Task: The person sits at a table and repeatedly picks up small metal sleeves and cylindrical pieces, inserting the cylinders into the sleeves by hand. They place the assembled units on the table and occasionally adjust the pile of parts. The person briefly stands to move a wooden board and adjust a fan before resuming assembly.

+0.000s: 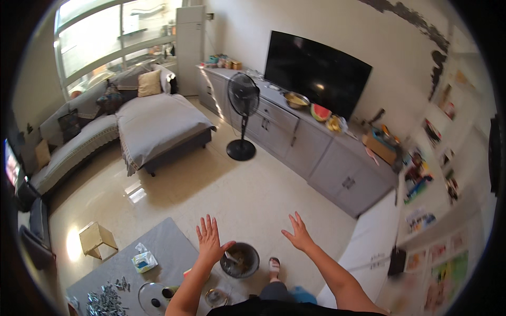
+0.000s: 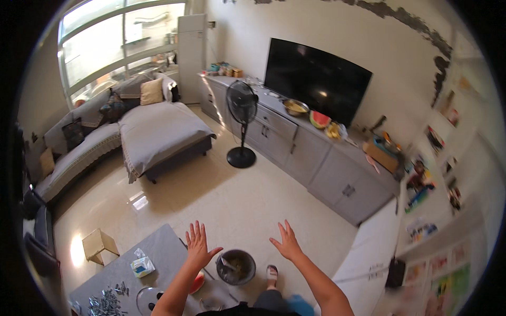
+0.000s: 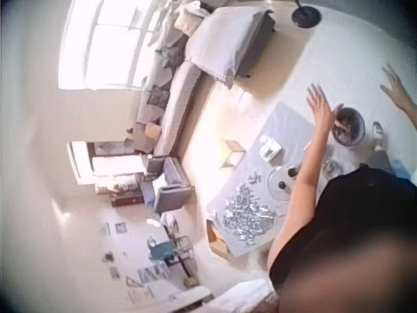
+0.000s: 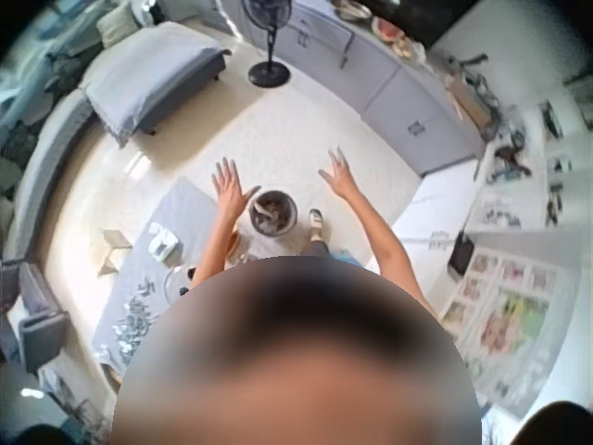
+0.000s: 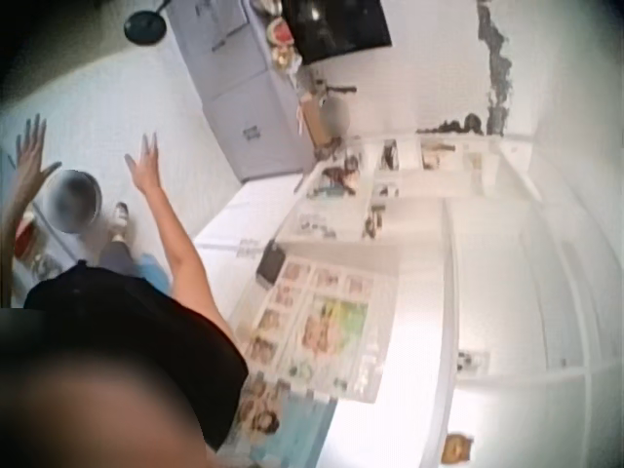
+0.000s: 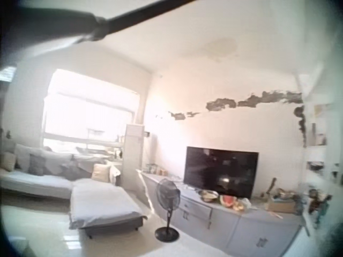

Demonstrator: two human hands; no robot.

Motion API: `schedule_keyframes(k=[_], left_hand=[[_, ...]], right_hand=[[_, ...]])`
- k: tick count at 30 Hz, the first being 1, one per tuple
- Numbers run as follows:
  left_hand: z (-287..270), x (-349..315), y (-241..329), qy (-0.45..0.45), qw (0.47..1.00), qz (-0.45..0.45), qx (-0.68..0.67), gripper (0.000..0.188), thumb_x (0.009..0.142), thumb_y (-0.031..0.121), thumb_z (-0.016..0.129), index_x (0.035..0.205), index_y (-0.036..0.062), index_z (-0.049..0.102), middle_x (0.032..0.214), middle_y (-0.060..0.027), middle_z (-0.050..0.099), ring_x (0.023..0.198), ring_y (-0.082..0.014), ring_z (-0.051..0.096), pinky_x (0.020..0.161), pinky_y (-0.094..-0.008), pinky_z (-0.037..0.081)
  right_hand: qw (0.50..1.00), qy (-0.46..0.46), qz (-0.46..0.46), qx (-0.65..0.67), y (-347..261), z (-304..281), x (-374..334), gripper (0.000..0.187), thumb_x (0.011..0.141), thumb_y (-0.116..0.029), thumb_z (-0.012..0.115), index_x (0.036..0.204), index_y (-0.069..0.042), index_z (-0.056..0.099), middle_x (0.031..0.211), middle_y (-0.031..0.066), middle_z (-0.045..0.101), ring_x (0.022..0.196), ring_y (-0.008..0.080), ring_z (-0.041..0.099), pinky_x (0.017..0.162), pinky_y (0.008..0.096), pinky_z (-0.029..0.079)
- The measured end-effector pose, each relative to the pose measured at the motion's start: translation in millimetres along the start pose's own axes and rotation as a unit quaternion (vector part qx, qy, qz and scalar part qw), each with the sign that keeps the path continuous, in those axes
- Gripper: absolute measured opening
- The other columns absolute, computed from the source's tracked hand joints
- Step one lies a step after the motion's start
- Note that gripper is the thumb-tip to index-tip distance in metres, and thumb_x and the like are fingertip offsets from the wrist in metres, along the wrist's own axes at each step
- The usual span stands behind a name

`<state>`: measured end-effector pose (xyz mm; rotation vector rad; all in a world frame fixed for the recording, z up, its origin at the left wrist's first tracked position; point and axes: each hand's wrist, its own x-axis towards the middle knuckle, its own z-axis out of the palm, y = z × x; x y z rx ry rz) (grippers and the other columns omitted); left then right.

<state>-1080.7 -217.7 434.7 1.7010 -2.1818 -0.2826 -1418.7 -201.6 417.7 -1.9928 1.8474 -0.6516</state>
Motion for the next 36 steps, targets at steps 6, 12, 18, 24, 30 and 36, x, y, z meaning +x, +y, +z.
schedule_keyframes(k=[6, 12, 18, 24, 30, 36], left_hand=[[54, 73, 18, -0.001, 0.987, -0.157, 0.046, 0.113, 0.069, 0.068, 0.058, 0.140, -0.0064, 0.011, 0.148, -0.0257, 0.004, 0.137, -0.0406, -0.003, 0.107, -0.0551, 0.000], [78, 204, 98, -0.010, 0.993, -0.116, 0.035, 0.111, 0.071, 0.066, 0.058, 0.141, -0.0038, 0.009, 0.149, -0.0228, 0.002, 0.137, -0.0394, -0.005, 0.108, -0.0543, -0.001], [80, 292, 100, 0.031, 0.985, -0.149, 0.086, 0.113, 0.069, 0.066, 0.059, 0.142, -0.0027, 0.008, 0.149, -0.0216, 0.002, 0.138, -0.0375, -0.005, 0.108, -0.0525, -0.002], [91, 372, 79, 0.041, 0.975, -0.211, 0.058, 0.114, 0.069, 0.066, 0.061, 0.142, -0.0021, 0.005, 0.149, -0.0209, 0.001, 0.138, -0.0370, -0.005, 0.108, -0.0518, -0.003], [124, 508, 50, 0.100, 0.959, -0.263, 0.042, 0.118, 0.067, 0.062, 0.066, 0.142, -0.0010, 0.002, 0.150, -0.0177, -0.001, 0.138, -0.0359, -0.006, 0.109, -0.0517, -0.001], [94, 660, 70, 0.119, 0.971, -0.205, 0.037, 0.115, 0.069, 0.060, 0.066, 0.143, 0.0010, 0.001, 0.150, -0.0174, -0.002, 0.138, -0.0353, -0.006, 0.109, -0.0519, -0.001]], right_hand=[[0.991, -0.092, -0.075, 0.061, 62, 24, 159, 0.074, 0.084, -0.045, 0.057, 0.138, -0.003, 0.029, 0.145, 0.0257, 0.015, 0.131, 0.0402, 0.023, 0.107, 0.0432, 0.024], [0.984, -0.110, -0.097, 0.100, 104, -46, 258, 0.075, 0.084, -0.047, 0.056, 0.138, -0.003, 0.028, 0.145, 0.0253, 0.014, 0.132, 0.0400, 0.022, 0.108, 0.0430, 0.023], [0.984, -0.105, -0.120, 0.084, 154, -68, 344, 0.075, 0.085, -0.046, 0.055, 0.139, -0.004, 0.025, 0.145, 0.0248, 0.014, 0.132, 0.0398, 0.022, 0.108, 0.0433, 0.023], [0.981, -0.109, -0.124, 0.100, 190, -91, 466, 0.074, 0.085, -0.046, 0.055, 0.139, -0.004, 0.025, 0.146, 0.0230, 0.014, 0.134, 0.0371, 0.020, 0.108, 0.0422, 0.022], [0.986, -0.091, -0.121, 0.065, 237, -111, 619, 0.075, 0.084, -0.041, 0.059, 0.139, -0.004, 0.025, 0.144, 0.0246, 0.017, 0.131, 0.0390, 0.025, 0.107, 0.0416, 0.025], [0.983, -0.032, -0.163, 0.074, 246, -141, 780, 0.076, 0.083, -0.041, 0.060, 0.140, -0.005, 0.024, 0.144, 0.0245, 0.019, 0.131, 0.0390, 0.025, 0.107, 0.0415, 0.024]])
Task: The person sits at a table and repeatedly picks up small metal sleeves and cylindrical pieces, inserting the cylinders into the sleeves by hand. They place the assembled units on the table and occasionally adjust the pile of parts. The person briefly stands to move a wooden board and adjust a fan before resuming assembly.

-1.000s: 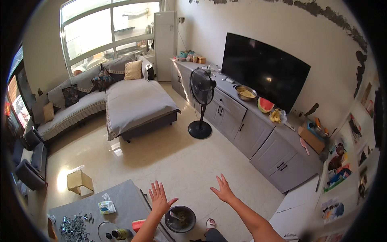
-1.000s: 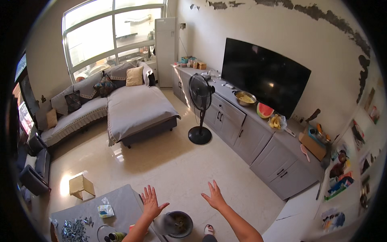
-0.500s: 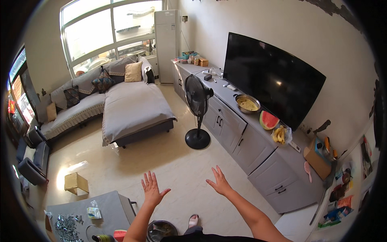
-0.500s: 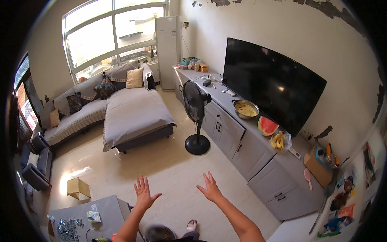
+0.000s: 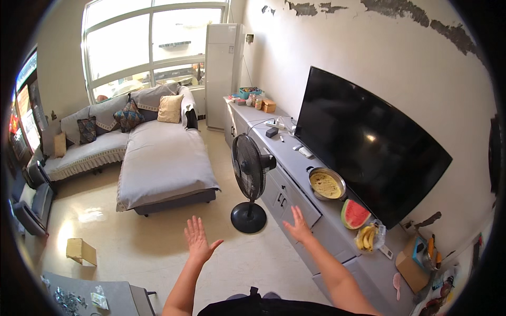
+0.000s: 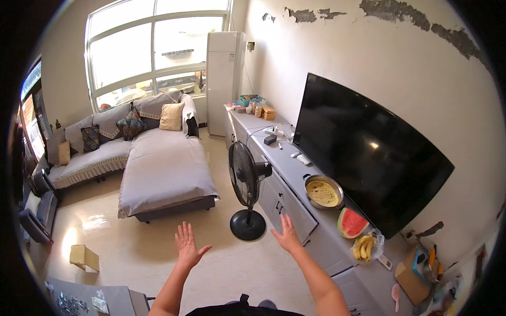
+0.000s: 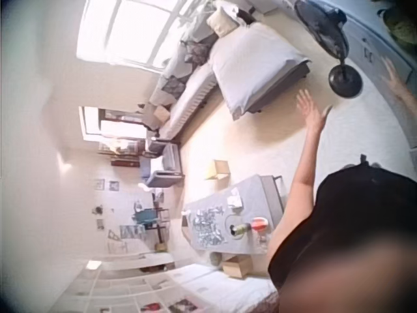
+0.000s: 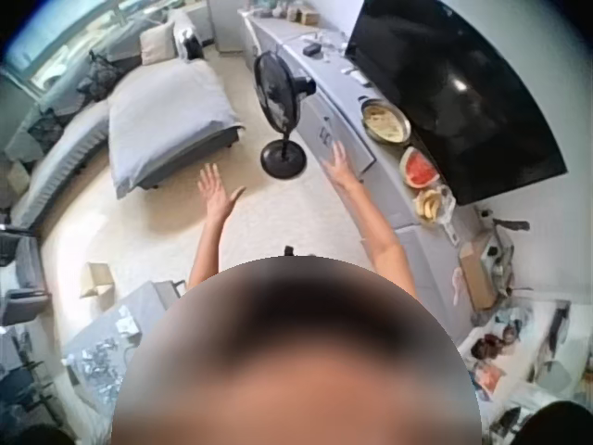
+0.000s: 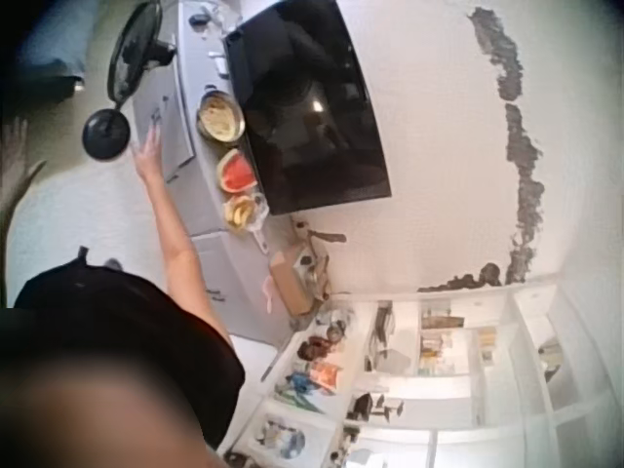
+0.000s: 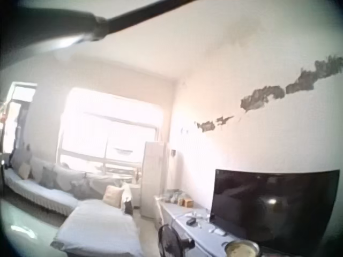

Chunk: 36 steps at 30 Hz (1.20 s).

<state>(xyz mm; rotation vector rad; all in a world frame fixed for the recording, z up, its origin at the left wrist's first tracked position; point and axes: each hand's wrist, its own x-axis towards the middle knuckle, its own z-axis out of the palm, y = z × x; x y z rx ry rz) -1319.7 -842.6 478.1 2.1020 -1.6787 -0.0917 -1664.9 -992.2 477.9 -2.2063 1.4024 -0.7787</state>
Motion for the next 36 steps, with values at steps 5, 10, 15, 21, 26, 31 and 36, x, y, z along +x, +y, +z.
schedule_keyframes(k=[5, 10, 15, 21, 26, 31, 36], left_hand=[[-7, 93, 34, 0.019, 0.999, -0.015, 0.037, 0.112, 0.070, 0.059, 0.065, 0.143, 0.0015, 0.001, 0.150, -0.0169, -0.003, 0.138, -0.0345, -0.006, 0.109, -0.0509, -0.001], [33, 145, 39, 0.035, 0.992, -0.115, 0.037, 0.112, 0.071, 0.059, 0.064, 0.143, 0.0008, 0.000, 0.150, -0.0180, -0.005, 0.138, -0.0353, -0.007, 0.109, -0.0508, -0.001], [85, 173, 66, 0.021, 0.964, -0.263, 0.020, 0.112, 0.072, 0.060, 0.062, 0.143, -0.0002, -0.001, 0.149, -0.0217, -0.006, 0.137, -0.0379, -0.008, 0.109, -0.0515, -0.001], [101, 203, 97, 0.014, 0.949, -0.314, 0.025, 0.111, 0.074, 0.059, 0.061, 0.142, -0.0003, -0.002, 0.148, -0.0232, -0.004, 0.137, -0.0387, -0.004, 0.109, -0.0521, 0.002], [96, 210, 106, 0.060, 0.929, -0.363, 0.032, 0.108, 0.075, 0.057, 0.062, 0.142, -0.0006, 0.000, 0.148, -0.0226, -0.001, 0.138, -0.0376, -0.001, 0.109, -0.0518, 0.004], [95, 197, 109, 0.085, 0.909, -0.404, 0.056, 0.107, 0.075, 0.056, 0.062, 0.142, -0.0012, 0.001, 0.148, -0.0232, -0.001, 0.138, -0.0378, 0.000, 0.109, -0.0515, 0.004], [101, 169, 110, 0.075, 0.887, -0.450, 0.075, 0.108, 0.074, 0.057, 0.063, 0.142, -0.0018, 0.003, 0.148, -0.0239, -0.001, 0.137, -0.0394, 0.000, 0.109, -0.0519, 0.004]], right_hand=[[0.999, -0.038, -0.008, -0.001, 55, 16, 122, 0.080, 0.082, -0.044, 0.059, 0.141, -0.005, 0.021, 0.145, 0.0225, 0.018, 0.134, 0.0353, 0.022, 0.108, 0.0402, 0.023], [0.994, -0.058, 0.059, 0.067, 136, 66, 261, 0.088, 0.078, -0.046, 0.064, 0.141, -0.003, 0.020, 0.144, 0.0246, 0.018, 0.132, 0.0365, 0.024, 0.107, 0.0394, 0.024], [0.840, -0.132, 0.410, 0.330, 178, 97, 364, 0.118, 0.064, -0.056, 0.073, 0.144, -0.010, 0.000, 0.146, 0.0217, 0.015, 0.130, 0.0385, 0.026, 0.097, 0.0570, 0.033], [0.729, -0.041, 0.549, 0.406, 193, 153, 442, 0.141, 0.051, -0.055, 0.082, 0.142, -0.011, -0.016, 0.147, 0.0211, 0.009, 0.129, 0.0413, 0.026, 0.096, 0.0638, 0.031], [0.748, 0.110, 0.567, 0.327, 200, 208, 475, 0.138, 0.044, -0.051, 0.086, 0.142, -0.004, 0.000, 0.138, 0.0265, 0.027, 0.124, 0.0399, 0.034, 0.104, 0.0463, 0.032], [0.774, 0.075, 0.536, 0.327, 221, 223, 510, 0.135, 0.043, -0.040, 0.089, 0.141, -0.009, 0.001, 0.136, 0.0233, 0.031, 0.107, 0.0390, 0.051, 0.083, 0.0499, 0.051], [0.786, -0.017, 0.468, 0.404, 231, 221, 518, 0.132, 0.047, -0.031, 0.089, 0.136, -0.007, -0.005, 0.127, 0.0257, 0.035, 0.096, 0.0386, 0.056, 0.074, 0.0551, 0.052]])
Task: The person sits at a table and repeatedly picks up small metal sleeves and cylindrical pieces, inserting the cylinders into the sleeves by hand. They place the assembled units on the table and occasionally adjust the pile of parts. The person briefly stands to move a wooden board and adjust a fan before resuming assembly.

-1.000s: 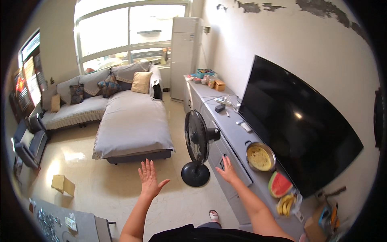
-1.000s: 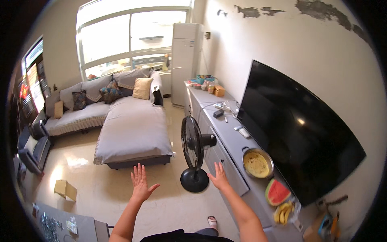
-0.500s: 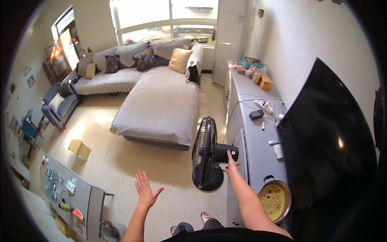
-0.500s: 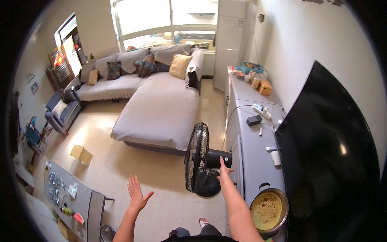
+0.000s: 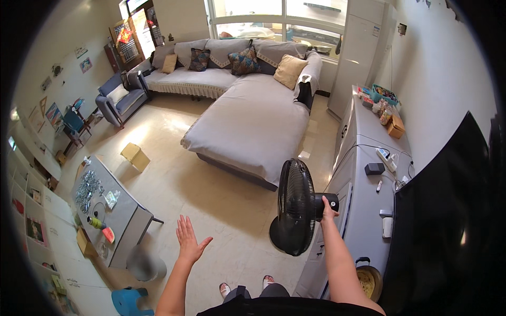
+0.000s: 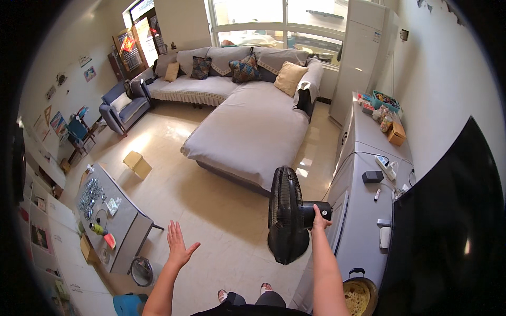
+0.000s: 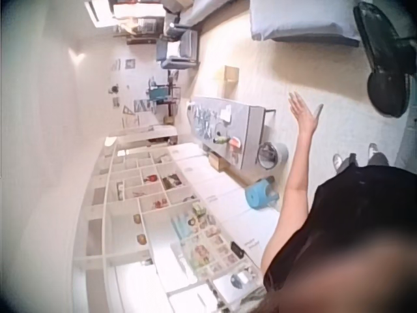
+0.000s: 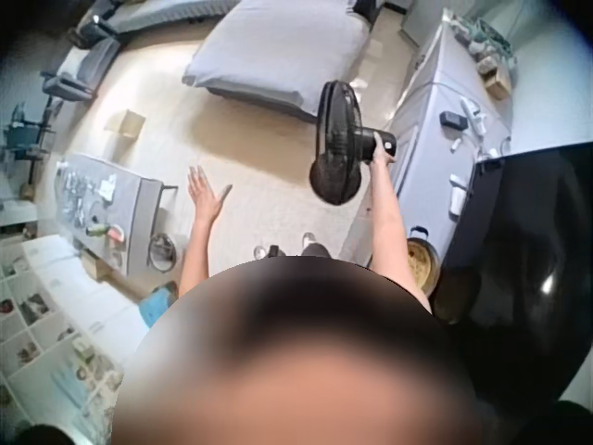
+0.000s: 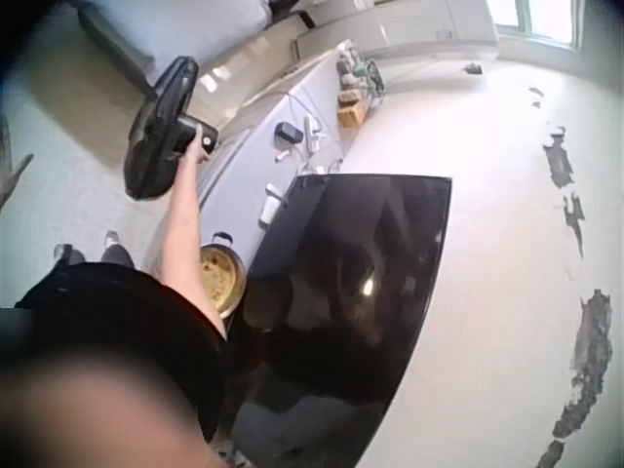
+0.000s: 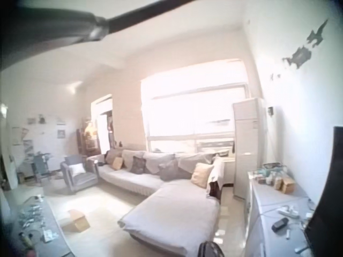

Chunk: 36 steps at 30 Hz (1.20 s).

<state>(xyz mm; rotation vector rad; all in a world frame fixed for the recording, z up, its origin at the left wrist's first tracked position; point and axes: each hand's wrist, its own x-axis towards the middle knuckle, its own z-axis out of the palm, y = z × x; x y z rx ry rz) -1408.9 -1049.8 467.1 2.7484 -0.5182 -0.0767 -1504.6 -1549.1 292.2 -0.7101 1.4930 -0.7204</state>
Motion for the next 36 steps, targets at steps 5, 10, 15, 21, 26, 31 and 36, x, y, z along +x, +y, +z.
schedule_keyframes(k=[5, 10, 15, 21, 26, 31, 36], left_hand=[[3, -12, -4, 0.009, 1.000, -0.025, 0.004, 0.108, 0.073, 0.056, 0.064, 0.142, -0.0022, 0.004, 0.148, -0.0239, -0.001, 0.137, -0.0402, -0.001, 0.109, -0.0518, 0.004], [3, -16, -1, 0.004, 1.000, -0.028, 0.012, 0.108, 0.073, 0.055, 0.065, 0.142, -0.0021, 0.005, 0.148, -0.0234, -0.001, 0.137, -0.0401, 0.000, 0.109, -0.0510, 0.004], [9, -18, -1, 0.006, 0.999, -0.031, 0.020, 0.108, 0.072, 0.056, 0.065, 0.142, -0.0016, 0.006, 0.148, -0.0229, 0.000, 0.137, -0.0396, 0.000, 0.109, -0.0508, 0.004], [8, -17, 8, 0.008, 1.000, -0.017, 0.016, 0.109, 0.072, 0.060, 0.062, 0.142, -0.0007, 0.005, 0.149, -0.0226, -0.001, 0.137, -0.0393, -0.001, 0.109, -0.0522, 0.005], [4, -25, 4, 0.014, 0.999, -0.023, 0.022, 0.109, 0.073, 0.062, 0.060, 0.142, -0.0003, 0.003, 0.149, -0.0222, -0.002, 0.137, -0.0391, -0.001, 0.109, -0.0524, 0.005], [1, -40, -10, 0.022, 0.998, -0.039, 0.034, 0.111, 0.073, 0.065, 0.057, 0.143, 0.0001, 0.001, 0.149, -0.0213, -0.003, 0.137, -0.0385, -0.003, 0.109, -0.0518, 0.004], [-2, -54, -19, 0.009, 0.997, -0.062, 0.039, 0.112, 0.073, 0.066, 0.056, 0.143, -0.0002, -0.001, 0.149, -0.0202, -0.005, 0.138, -0.0376, -0.006, 0.109, -0.0511, 0.002]], right_hand=[[0.990, -0.115, -0.012, -0.079, -41, -9, -16, 0.113, 0.051, -0.030, 0.087, 0.129, -0.006, 0.009, 0.118, 0.0269, 0.042, 0.095, 0.0369, 0.057, 0.073, 0.0507, 0.054], [0.970, -0.185, -0.038, -0.154, -42, -12, 9, 0.115, 0.049, -0.035, 0.087, 0.132, -0.009, 0.011, 0.122, 0.0220, 0.040, 0.098, 0.0351, 0.055, 0.071, 0.0514, 0.052], [0.982, -0.146, 0.005, -0.121, -45, -17, -19, 0.116, 0.051, -0.036, 0.086, 0.131, -0.006, 0.008, 0.122, 0.0259, 0.040, 0.100, 0.0382, 0.055, 0.075, 0.0548, 0.051], [0.986, -0.137, 0.024, -0.093, -40, -29, -19, 0.123, 0.051, -0.039, 0.086, 0.134, -0.009, 0.000, 0.128, 0.0270, 0.035, 0.103, 0.0423, 0.052, 0.072, 0.0645, 0.046], [0.990, -0.127, -0.007, -0.066, -36, -30, -32, 0.127, 0.050, -0.039, 0.087, 0.136, -0.008, 0.000, 0.127, 0.0268, 0.037, 0.101, 0.0382, 0.054, 0.074, 0.0580, 0.050], [0.995, -0.102, 0.022, -0.005, -28, -33, -27, 0.128, 0.051, -0.040, 0.087, 0.137, -0.007, -0.003, 0.127, 0.0265, 0.039, 0.095, 0.0381, 0.058, 0.074, 0.0558, 0.053], [0.994, -0.106, 0.017, -0.016, -36, -35, -44, 0.123, 0.051, -0.040, 0.087, 0.133, -0.008, 0.002, 0.124, 0.0255, 0.041, 0.091, 0.0374, 0.060, 0.074, 0.0547, 0.053]])
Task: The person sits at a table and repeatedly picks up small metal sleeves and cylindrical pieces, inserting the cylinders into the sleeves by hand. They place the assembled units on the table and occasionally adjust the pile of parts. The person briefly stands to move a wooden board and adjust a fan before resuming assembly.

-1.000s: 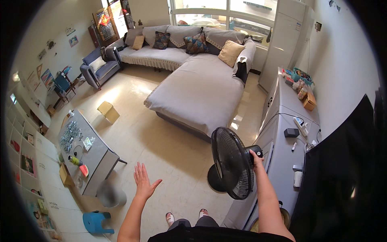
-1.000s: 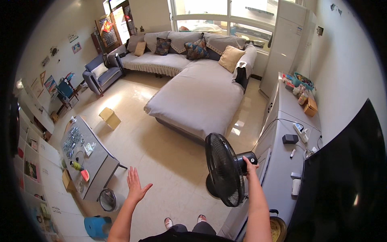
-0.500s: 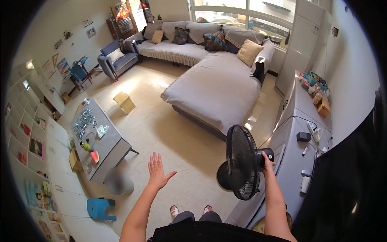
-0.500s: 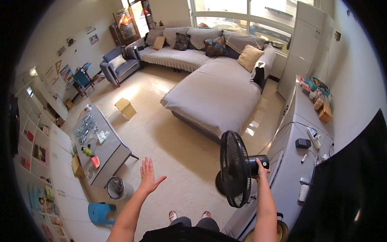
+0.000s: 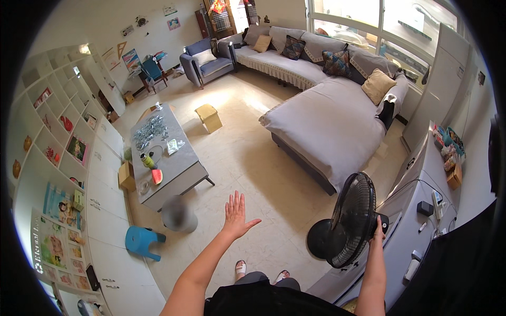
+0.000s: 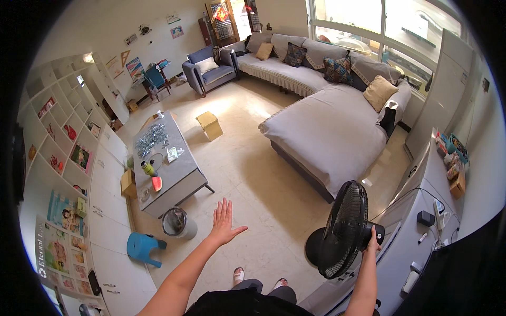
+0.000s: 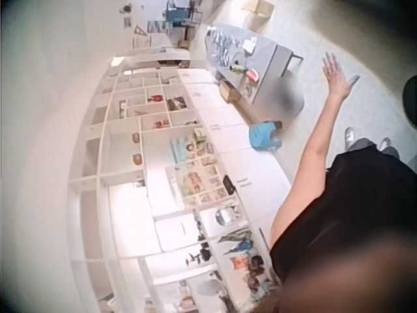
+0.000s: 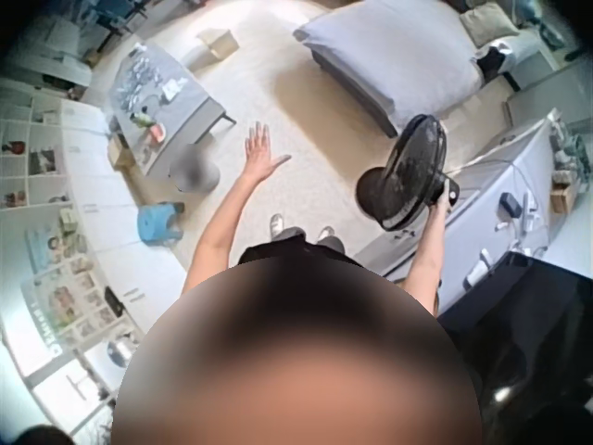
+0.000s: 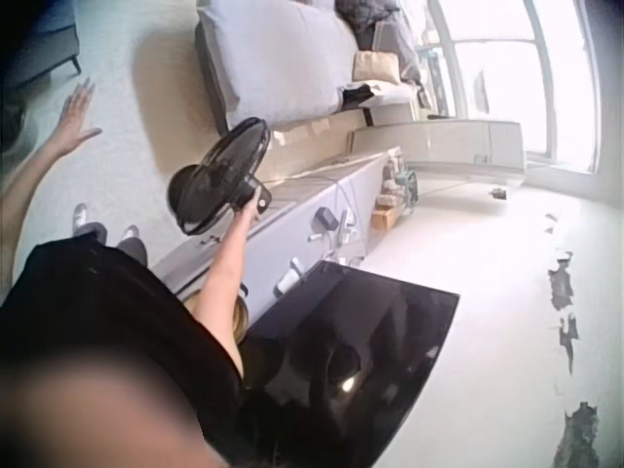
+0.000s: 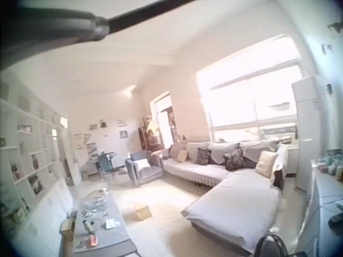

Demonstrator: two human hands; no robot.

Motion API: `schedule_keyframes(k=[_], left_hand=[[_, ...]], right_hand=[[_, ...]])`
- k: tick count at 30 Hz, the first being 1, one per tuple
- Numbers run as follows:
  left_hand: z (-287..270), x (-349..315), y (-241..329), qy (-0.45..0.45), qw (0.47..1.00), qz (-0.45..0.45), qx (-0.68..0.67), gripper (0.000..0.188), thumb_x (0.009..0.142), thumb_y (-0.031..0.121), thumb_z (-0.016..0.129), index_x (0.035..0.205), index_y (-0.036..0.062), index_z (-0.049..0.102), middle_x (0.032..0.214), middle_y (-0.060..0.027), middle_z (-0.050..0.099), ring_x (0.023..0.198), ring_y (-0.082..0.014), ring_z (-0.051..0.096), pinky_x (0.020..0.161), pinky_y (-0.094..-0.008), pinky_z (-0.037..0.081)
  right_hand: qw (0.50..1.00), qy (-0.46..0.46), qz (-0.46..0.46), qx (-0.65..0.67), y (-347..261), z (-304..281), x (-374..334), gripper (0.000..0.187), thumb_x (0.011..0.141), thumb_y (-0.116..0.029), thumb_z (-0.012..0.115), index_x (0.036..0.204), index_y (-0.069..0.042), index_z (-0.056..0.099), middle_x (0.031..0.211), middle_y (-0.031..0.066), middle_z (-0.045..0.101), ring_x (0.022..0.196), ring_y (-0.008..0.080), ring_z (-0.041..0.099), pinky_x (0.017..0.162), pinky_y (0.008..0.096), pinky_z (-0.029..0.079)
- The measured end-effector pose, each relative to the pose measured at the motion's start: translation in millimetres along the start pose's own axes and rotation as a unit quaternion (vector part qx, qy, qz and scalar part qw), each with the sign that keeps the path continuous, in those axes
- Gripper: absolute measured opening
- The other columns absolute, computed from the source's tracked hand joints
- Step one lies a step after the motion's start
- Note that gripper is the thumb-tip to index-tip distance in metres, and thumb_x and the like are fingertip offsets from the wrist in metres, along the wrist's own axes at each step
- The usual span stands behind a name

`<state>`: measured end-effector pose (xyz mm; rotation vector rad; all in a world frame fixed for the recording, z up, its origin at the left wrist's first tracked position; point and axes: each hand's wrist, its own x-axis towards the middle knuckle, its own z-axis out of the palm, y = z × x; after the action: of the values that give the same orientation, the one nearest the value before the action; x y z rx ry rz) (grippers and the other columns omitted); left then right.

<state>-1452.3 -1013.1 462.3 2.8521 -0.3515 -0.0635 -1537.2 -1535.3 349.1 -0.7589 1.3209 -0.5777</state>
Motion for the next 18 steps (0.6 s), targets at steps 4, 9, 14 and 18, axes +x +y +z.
schedule_keyframes(k=[4, 9, 14, 18], left_hand=[[1, -6, -9, -0.002, 1.000, -0.012, 0.003, 0.112, 0.073, 0.066, 0.056, 0.142, -0.0003, -0.002, 0.149, -0.0201, -0.006, 0.137, -0.0377, -0.007, 0.109, -0.0508, 0.002], [-5, -14, -18, -0.007, 1.000, -0.028, 0.000, 0.112, 0.073, 0.066, 0.057, 0.142, -0.0004, -0.001, 0.149, -0.0204, -0.005, 0.137, -0.0385, -0.006, 0.109, -0.0511, 0.003], [-6, -20, -28, 0.007, 0.999, -0.033, 0.003, 0.111, 0.072, 0.065, 0.057, 0.142, -0.0005, 0.001, 0.149, -0.0210, -0.004, 0.137, -0.0395, -0.004, 0.109, -0.0522, 0.004], [-1, -16, -28, 0.018, 0.999, -0.032, 0.007, 0.111, 0.072, 0.063, 0.060, 0.142, -0.0004, 0.002, 0.149, -0.0210, -0.003, 0.137, -0.0394, -0.003, 0.109, -0.0530, 0.005]], right_hand=[[1.000, -0.008, -0.009, -0.026, 0, 3, -1, 0.120, 0.051, -0.040, 0.087, 0.131, -0.007, 0.005, 0.123, 0.0249, 0.042, 0.090, 0.0358, 0.060, 0.074, 0.0524, 0.054], [1.000, -0.007, 0.002, -0.021, -5, 3, -11, 0.120, 0.051, -0.040, 0.087, 0.131, -0.006, 0.005, 0.123, 0.0248, 0.041, 0.091, 0.0368, 0.059, 0.073, 0.0545, 0.054], [1.000, 0.001, 0.012, 0.008, 1, 1, -6, 0.123, 0.051, -0.042, 0.087, 0.134, -0.009, 0.003, 0.127, 0.0258, 0.037, 0.092, 0.0401, 0.058, 0.072, 0.0578, 0.053], [1.000, 0.003, 0.007, 0.019, 0, 0, -9, 0.123, 0.051, -0.042, 0.087, 0.134, -0.009, 0.003, 0.125, 0.0265, 0.038, 0.090, 0.0397, 0.059, 0.070, 0.0562, 0.054]])
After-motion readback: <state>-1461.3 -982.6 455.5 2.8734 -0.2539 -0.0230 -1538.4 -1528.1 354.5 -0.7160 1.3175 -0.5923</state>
